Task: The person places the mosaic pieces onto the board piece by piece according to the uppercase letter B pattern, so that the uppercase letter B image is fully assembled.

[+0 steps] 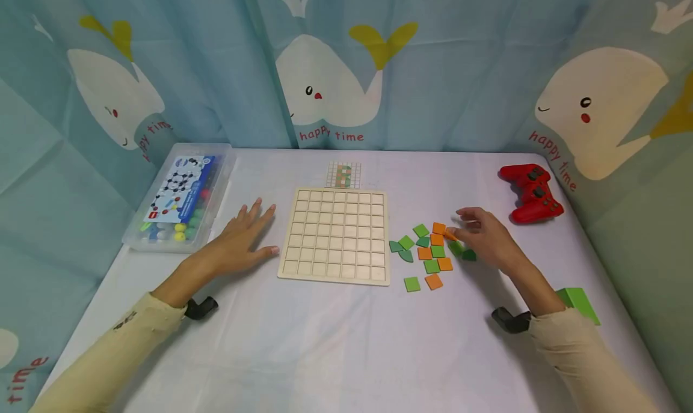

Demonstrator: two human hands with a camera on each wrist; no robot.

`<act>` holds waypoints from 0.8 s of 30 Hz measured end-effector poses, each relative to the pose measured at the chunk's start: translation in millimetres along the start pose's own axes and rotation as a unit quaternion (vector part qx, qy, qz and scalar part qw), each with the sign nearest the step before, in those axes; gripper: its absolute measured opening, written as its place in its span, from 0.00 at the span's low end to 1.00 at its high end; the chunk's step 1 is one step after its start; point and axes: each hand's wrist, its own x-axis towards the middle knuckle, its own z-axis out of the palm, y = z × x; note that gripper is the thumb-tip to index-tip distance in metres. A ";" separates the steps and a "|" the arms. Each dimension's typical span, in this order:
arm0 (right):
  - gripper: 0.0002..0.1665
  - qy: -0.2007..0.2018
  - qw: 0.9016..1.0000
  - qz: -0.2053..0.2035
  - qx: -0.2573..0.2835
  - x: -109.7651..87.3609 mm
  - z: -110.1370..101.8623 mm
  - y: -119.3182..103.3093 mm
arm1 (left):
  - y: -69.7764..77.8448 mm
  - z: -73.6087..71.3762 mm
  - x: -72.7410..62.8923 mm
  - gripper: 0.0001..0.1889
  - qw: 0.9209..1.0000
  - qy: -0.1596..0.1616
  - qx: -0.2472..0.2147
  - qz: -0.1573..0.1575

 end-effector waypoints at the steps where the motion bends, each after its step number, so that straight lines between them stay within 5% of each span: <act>1: 0.44 -0.003 1.000 0.004 0.006 -0.6 1.1 2.0 | 0.7 0.6 -0.5 0.49 1.000 -0.002 -0.003 0.000; 7: 0.42 -0.007 1.000 0.017 0.012 -0.7 7.6 10.5 | 4.2 6.4 2.4 0.46 1.000 -0.023 -0.004 0.003; 15: 0.25 -0.002 1.000 -0.002 -0.030 4.0 8.3 10.9 | 10.8 10.4 6.5 0.41 0.998 -0.060 0.007 0.002; 24: 0.27 0.006 0.999 0.007 -0.046 6.9 6.7 5.8 | 13.3 8.9 7.1 0.39 0.997 -0.071 0.021 0.011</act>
